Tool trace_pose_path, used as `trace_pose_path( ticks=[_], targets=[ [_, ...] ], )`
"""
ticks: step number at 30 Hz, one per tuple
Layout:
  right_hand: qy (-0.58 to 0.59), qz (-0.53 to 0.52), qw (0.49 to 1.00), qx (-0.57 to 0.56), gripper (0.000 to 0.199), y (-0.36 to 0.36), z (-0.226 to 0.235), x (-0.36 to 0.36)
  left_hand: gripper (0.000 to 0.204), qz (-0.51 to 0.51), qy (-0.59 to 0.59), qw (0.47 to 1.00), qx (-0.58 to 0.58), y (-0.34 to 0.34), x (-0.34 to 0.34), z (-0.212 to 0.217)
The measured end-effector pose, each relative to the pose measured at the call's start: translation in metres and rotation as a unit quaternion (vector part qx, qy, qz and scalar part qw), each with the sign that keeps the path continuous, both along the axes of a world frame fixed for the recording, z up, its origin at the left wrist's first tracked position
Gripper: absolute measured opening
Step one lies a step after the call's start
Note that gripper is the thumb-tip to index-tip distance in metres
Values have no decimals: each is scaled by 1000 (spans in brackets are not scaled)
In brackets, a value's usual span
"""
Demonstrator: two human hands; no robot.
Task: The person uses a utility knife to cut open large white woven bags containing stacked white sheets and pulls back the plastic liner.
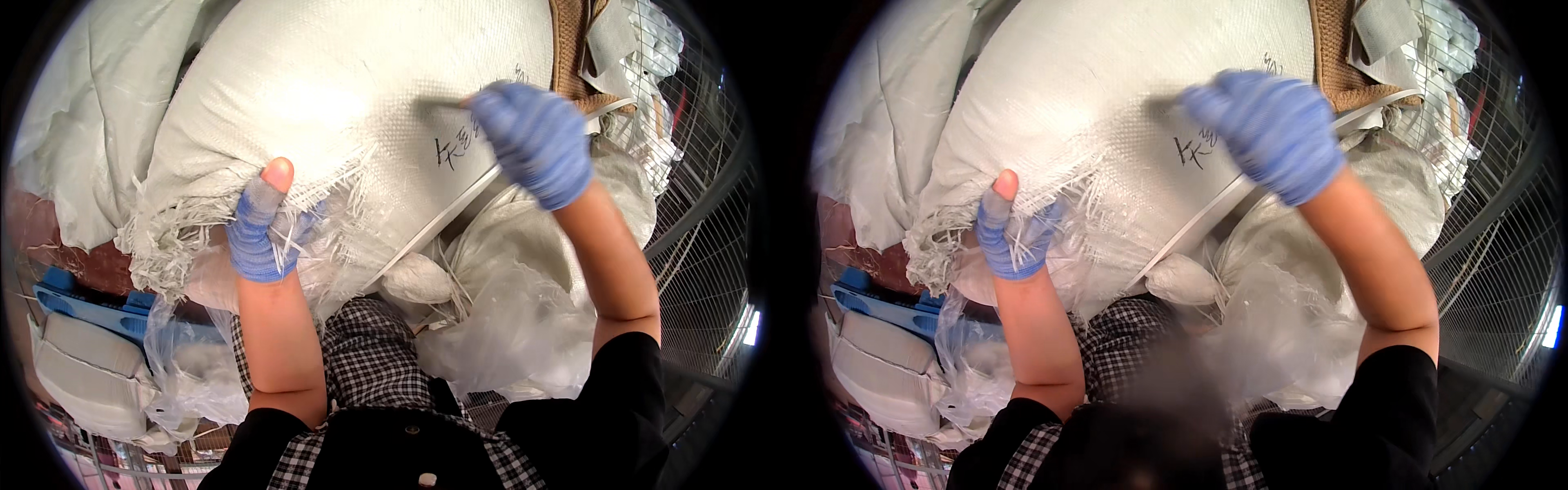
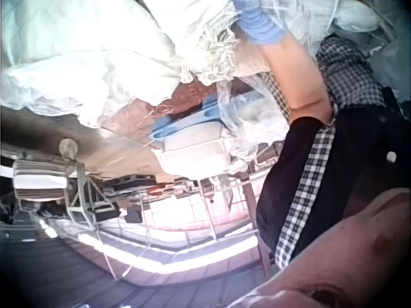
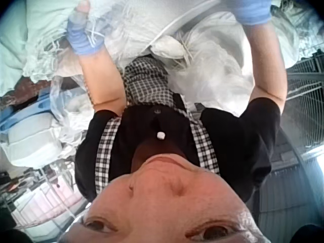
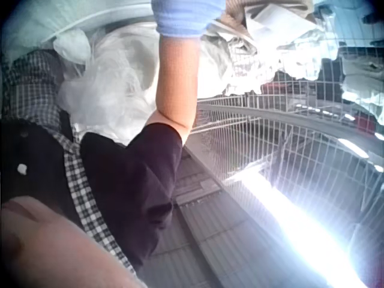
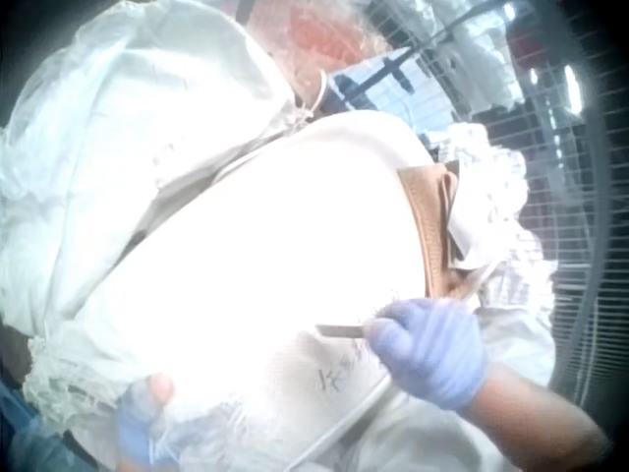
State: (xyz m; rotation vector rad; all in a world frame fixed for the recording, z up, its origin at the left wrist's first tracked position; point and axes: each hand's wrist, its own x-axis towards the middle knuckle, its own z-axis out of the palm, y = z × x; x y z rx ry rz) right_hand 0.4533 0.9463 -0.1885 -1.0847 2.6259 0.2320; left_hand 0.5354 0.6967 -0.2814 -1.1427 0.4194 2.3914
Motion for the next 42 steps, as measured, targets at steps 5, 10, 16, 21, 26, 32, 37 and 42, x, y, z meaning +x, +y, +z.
trace_pose_path(
  ticks=[5, 10, 16, 21, 26, 32, 37, 42],
  targets=[
    [-137, -106, 984, -31, 5, -19, 28, 0, 62, 43, 0, 999, 11, 1, 7, -10],
    [-100, 32, 990, -97, 8, -43, -6, 14, 66, 52, 14, 991, 126, -4, 0, -11],
    [50, -25, 998, -3, 7, 43, 4, -17, 65, 66, -5, 987, 143, -11, -1, -12],
    [-74, -32, 991, -105, 9, -9, 13, -1, 56, 69, 16, 989, 129, -3, -19, -2],
    [-42, 51, 997, 26, 10, -10, -22, 4, 37, 64, 72, 982, 160, 2, -26, -4],
    [13, -69, 994, -88, 20, 50, 14, -26, 45, 45, -23, 998, 26, -3, -36, 6],
    [-93, -204, 961, -164, 14, 28, 22, 0, 50, -236, 21, 918, -317, -12, -41, 4],
    [-157, -338, 905, -204, 19, 21, 25, 8, 52, -198, 18, 938, -285, 25, -75, 41]
  ],
)
